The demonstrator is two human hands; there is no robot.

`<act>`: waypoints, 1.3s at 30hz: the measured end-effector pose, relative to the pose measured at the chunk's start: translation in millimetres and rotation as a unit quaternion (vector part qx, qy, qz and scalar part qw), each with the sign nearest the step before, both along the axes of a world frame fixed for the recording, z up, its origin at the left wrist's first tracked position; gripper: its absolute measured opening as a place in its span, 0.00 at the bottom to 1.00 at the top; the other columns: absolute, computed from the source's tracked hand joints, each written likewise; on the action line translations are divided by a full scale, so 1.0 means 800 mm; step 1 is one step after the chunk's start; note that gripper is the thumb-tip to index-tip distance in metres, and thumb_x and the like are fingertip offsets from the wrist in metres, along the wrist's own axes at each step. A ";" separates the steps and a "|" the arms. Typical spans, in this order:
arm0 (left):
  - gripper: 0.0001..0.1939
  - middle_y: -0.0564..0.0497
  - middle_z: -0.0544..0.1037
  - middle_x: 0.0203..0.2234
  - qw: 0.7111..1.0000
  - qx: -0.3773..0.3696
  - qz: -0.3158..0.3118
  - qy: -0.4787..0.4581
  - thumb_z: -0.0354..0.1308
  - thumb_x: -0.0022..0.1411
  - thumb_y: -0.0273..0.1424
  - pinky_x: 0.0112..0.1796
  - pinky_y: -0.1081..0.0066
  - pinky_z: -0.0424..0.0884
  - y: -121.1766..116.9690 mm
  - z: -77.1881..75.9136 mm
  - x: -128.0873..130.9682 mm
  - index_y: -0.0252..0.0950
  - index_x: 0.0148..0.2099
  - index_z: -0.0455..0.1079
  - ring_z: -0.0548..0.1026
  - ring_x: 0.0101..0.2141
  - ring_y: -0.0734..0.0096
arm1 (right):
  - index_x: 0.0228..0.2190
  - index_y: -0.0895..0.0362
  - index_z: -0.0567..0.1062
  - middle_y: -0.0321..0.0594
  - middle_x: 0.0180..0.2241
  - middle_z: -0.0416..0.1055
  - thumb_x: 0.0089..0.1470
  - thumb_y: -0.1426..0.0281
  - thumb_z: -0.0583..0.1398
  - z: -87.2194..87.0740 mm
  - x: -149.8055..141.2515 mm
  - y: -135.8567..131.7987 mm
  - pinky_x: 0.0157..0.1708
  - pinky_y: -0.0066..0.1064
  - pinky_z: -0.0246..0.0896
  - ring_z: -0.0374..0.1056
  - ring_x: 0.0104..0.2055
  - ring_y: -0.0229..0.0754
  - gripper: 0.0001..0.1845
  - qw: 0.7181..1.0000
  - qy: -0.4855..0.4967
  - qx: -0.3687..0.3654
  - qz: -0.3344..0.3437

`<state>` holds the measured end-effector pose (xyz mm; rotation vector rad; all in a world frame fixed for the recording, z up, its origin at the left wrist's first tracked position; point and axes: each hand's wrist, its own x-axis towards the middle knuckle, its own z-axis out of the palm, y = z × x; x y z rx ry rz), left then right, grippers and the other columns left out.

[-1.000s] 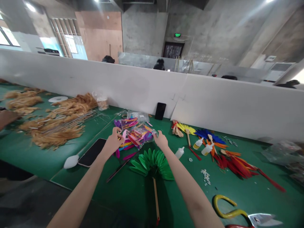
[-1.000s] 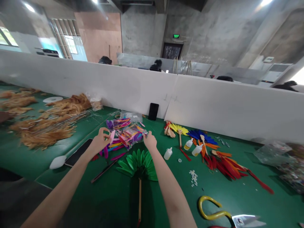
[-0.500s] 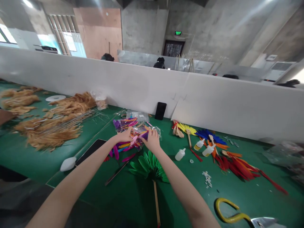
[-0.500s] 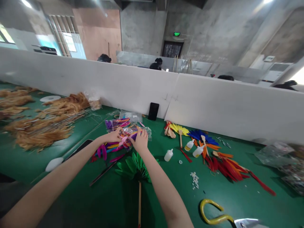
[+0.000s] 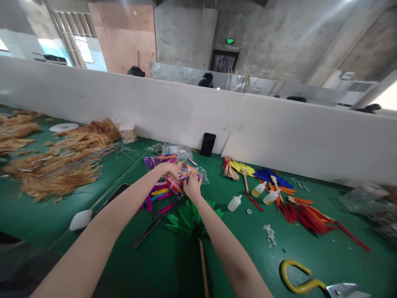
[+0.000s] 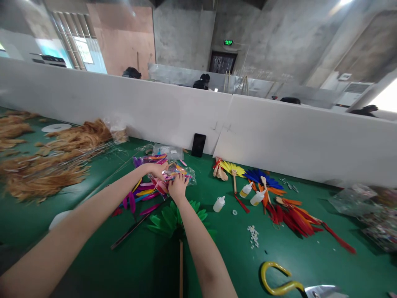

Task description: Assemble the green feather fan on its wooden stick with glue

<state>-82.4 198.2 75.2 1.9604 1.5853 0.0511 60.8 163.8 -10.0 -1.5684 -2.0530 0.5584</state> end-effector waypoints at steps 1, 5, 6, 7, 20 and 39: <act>0.26 0.59 0.68 0.15 1.000 -0.016 -0.003 -0.001 0.64 0.35 0.28 0.17 0.75 0.60 0.001 0.001 0.002 0.35 0.40 0.61 0.69 0.16 0.69 | 0.52 0.66 0.63 0.55 0.57 0.57 0.55 0.73 0.48 -0.002 0.001 0.000 0.60 0.50 0.24 0.48 0.62 0.49 0.23 1.000 0.011 0.003 0.001; 0.26 0.59 0.69 0.17 0.999 -0.048 -0.011 -0.012 0.63 0.39 0.29 0.17 0.77 0.59 0.006 0.007 0.013 0.36 0.42 0.59 0.69 0.18 0.71 | 0.53 0.62 0.62 0.50 0.57 0.59 0.56 0.76 0.45 -0.006 0.010 0.000 0.61 0.47 0.23 0.50 0.62 0.43 0.23 0.998 0.062 0.015 0.013; 0.26 0.59 0.69 0.17 0.999 -0.047 -0.009 -0.014 0.63 0.39 0.29 0.18 0.77 0.59 0.007 0.008 0.015 0.36 0.42 0.59 0.69 0.19 0.72 | 0.53 0.62 0.62 0.49 0.57 0.60 0.56 0.76 0.44 -0.006 0.012 0.001 0.61 0.47 0.23 0.50 0.61 0.43 0.24 0.997 0.077 0.017 0.014; 0.26 0.59 0.69 0.17 0.999 -0.043 -0.005 -0.015 0.64 0.39 0.29 0.18 0.77 0.59 0.009 0.009 0.018 0.36 0.42 0.60 0.69 0.19 0.72 | 0.53 0.61 0.62 0.48 0.56 0.61 0.56 0.76 0.44 -0.006 0.015 0.001 0.61 0.48 0.23 0.52 0.61 0.42 0.24 0.995 0.093 0.018 0.013; 0.22 0.50 0.74 0.23 0.973 0.221 0.066 -0.031 0.52 0.53 0.23 0.29 0.71 0.65 -0.011 0.024 0.071 0.33 0.52 0.61 0.74 0.25 0.65 | 0.50 0.62 0.68 0.47 0.53 0.66 0.54 0.71 0.46 0.016 0.036 0.026 0.57 0.35 0.49 0.59 0.57 0.42 0.24 0.949 0.315 -0.005 0.017; 0.24 0.45 0.74 0.45 0.925 0.219 0.033 -0.309 0.42 0.65 0.40 0.28 0.76 0.68 -0.070 0.061 0.065 0.38 0.61 0.54 0.72 0.25 0.76 | 0.31 0.63 0.75 0.41 0.29 0.74 0.54 0.70 0.51 0.137 0.114 0.044 0.29 0.29 0.64 0.67 0.26 0.36 0.15 0.899 0.353 -0.259 0.018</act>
